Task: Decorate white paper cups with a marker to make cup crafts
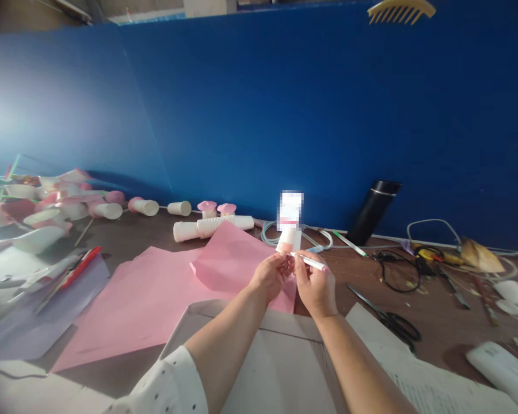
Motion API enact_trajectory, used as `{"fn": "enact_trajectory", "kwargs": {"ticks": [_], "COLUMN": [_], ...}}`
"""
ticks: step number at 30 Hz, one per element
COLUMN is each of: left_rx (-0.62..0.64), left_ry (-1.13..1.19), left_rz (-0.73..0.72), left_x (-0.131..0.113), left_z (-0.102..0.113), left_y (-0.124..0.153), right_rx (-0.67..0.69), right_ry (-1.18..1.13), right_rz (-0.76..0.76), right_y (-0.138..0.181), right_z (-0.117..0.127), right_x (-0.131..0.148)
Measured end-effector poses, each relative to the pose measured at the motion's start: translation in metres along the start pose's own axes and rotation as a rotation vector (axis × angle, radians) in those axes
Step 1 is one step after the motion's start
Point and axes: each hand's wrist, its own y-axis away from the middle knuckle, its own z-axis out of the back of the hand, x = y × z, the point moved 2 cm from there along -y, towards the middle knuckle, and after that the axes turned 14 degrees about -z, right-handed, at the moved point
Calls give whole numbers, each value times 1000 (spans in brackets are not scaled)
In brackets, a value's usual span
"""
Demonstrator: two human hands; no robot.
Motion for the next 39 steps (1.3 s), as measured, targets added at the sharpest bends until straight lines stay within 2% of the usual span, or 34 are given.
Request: {"fn": "enact_trajectory", "kwargs": {"ticks": [12, 25, 39], "left_rx": [-39, -1, -41], "left_ry": [-8, -38, -49], "left_rz": [-6, 15, 51], "left_x": [2, 0, -2], "left_z": [2, 1, -2], "left_y": [-1, -1, 2], "right_rx": [4, -6, -28], "right_ry": [15, 9, 17], "right_rz": [-17, 12, -14], "right_y": [0, -1, -2], "right_z": [-1, 0, 3], "right_x": [0, 3, 6]}}
